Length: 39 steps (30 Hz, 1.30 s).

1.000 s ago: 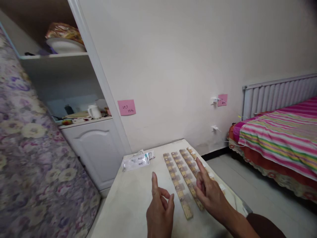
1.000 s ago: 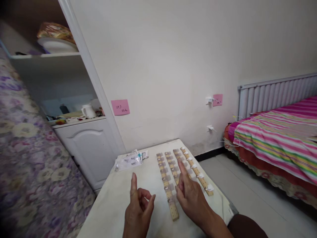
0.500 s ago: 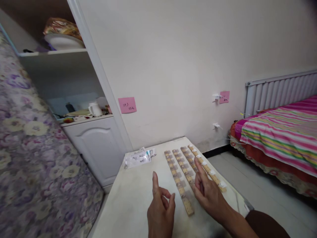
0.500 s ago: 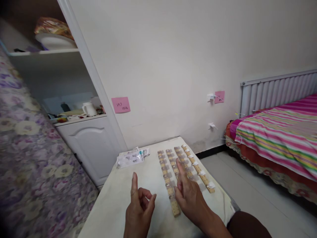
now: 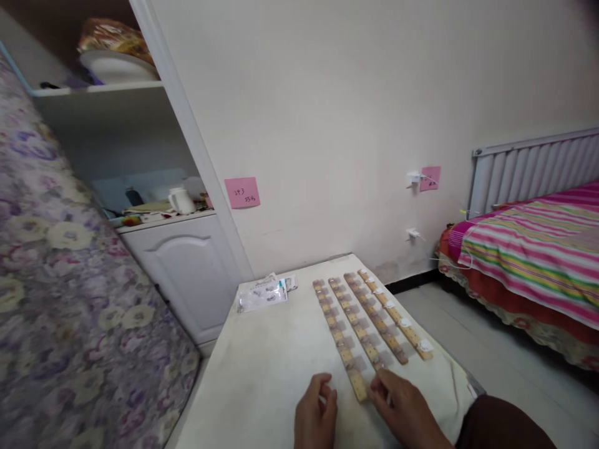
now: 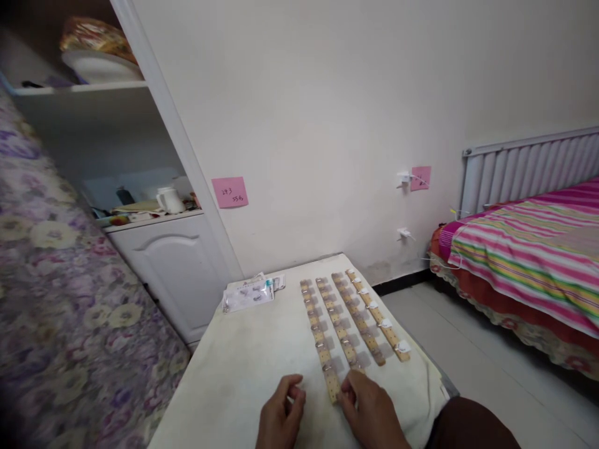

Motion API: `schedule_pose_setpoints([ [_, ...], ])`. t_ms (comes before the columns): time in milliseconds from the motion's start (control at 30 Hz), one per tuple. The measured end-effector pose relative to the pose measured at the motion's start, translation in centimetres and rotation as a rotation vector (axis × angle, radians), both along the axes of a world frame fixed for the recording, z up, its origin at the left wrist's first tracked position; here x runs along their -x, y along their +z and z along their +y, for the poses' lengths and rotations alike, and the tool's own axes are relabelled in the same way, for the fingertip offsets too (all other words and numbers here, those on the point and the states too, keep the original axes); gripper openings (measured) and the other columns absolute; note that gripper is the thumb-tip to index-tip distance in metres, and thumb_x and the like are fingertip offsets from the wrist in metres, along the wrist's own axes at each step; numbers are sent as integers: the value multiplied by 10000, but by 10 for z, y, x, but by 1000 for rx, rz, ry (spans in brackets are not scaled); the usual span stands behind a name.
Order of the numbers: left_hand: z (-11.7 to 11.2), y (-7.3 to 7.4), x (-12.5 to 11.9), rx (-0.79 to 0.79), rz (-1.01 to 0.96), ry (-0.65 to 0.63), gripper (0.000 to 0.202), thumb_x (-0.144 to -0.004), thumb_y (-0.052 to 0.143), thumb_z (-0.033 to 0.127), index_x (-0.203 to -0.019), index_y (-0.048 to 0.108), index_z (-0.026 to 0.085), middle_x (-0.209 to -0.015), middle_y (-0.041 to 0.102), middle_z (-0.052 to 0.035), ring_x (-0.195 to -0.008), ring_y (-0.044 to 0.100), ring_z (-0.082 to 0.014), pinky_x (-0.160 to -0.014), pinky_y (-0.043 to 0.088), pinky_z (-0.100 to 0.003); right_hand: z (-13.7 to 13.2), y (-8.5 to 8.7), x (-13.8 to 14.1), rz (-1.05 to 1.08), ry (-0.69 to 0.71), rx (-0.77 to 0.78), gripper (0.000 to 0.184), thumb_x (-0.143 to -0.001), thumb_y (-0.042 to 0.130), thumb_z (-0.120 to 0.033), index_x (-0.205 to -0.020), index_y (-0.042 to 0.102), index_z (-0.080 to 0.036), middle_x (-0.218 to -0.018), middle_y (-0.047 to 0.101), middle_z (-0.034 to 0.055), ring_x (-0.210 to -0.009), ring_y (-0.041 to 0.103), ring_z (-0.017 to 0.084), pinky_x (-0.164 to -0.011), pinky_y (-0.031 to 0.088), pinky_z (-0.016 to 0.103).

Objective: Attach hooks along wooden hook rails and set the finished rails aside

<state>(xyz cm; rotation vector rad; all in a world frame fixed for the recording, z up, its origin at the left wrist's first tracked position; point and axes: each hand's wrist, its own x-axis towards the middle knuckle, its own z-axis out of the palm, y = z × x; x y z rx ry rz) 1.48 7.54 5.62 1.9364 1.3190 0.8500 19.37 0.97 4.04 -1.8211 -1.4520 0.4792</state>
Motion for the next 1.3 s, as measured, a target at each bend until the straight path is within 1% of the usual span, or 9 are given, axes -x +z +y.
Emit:
schedule_pose_setpoints([
  [100, 1, -39, -3, 32, 118, -61, 231, -808, 428, 294, -912, 606, 190, -738, 638, -9, -611, 583, -149, -621, 443, -244, -3, -38, 12, 2, -48, 128, 87, -764, 521, -253, -834, 556, -217, -725, 653, -11, -696, 619, 161, -654, 414, 245],
  [233, 1, -63, -6, 64, 209, -81, 211, -798, 409, 203, -892, 598, 204, -748, 655, -8, -704, 612, -157, -670, 433, -234, 1, -58, 24, -43, -125, 123, 137, -776, 513, -281, -898, 528, -219, -789, 657, 5, -724, 638, 173, -638, 412, 241],
  [367, 3, -68, -5, 65, 242, -81, 208, -817, 394, 197, -876, 594, 211, -789, 671, -18, -754, 617, -160, -688, 424, -230, 6, -63, 25, -71, -173, 124, 121, -811, 482, -329, -854, 496, -217, -808, 653, 18, -721, 646, 182, -631, 415, 249],
  [533, 3, -71, -3, 68, 225, -71, 185, -820, 407, 211, -847, 590, 220, -811, 680, -16, -774, 622, -165, -692, 420, -232, 14, -64, 28, -135, -189, 159, 251, -807, 505, -333, -1025, 503, -207, -968, 650, 65, -793, 662, 218, -665, 430, 281],
  [800, 12, -84, 3, 93, 61, -106, 122, -784, 445, 256, -797, 561, 222, -681, 635, 12, -656, 598, -159, -647, 422, -236, 24, -58, 42, -257, -265, 123, 144, -807, 501, -283, -930, 522, -211, -978, 629, 69, -752, 661, 213, -614, 403, 268],
  [933, 17, -97, 5, 100, 16, -85, 138, -764, 441, 287, -803, 553, 217, -634, 602, 23, -616, 576, -160, -615, 416, -242, 31, -58, 45, -67, -292, 59, 92, -747, 539, -242, -806, 471, -227, -796, 627, 17, -710, 639, 191, -628, 415, 264],
  [1100, 19, -108, 5, 146, -2, -71, 158, -755, 447, 330, -805, 545, 217, -588, 559, 32, -590, 564, -159, -571, 411, -242, 40, -67, 42, 311, -354, -11, 202, -633, 593, -206, -781, 457, -229, -658, 591, -24, -655, 609, 177, -668, 453, 281],
  [1200, 18, -108, 5, 167, -40, -78, 210, -771, 423, 370, -843, 539, 210, -575, 541, 31, -551, 548, -155, -530, 404, -246, 46, -74, 42, 611, -330, -40, 320, -562, 655, -215, -847, 512, -197, -607, 574, -36, -571, 584, 169, -582, 449, 275],
  [1300, 16, -106, 3, 215, -114, -59, 319, -781, 400, 472, -905, 523, 206, -583, 542, 32, -494, 526, -146, -487, 392, -249, 52, -75, 43, 945, -241, -17, 344, -528, 725, -285, -791, 531, -181, -514, 539, -60, -454, 516, 126, -467, 378, 232],
])
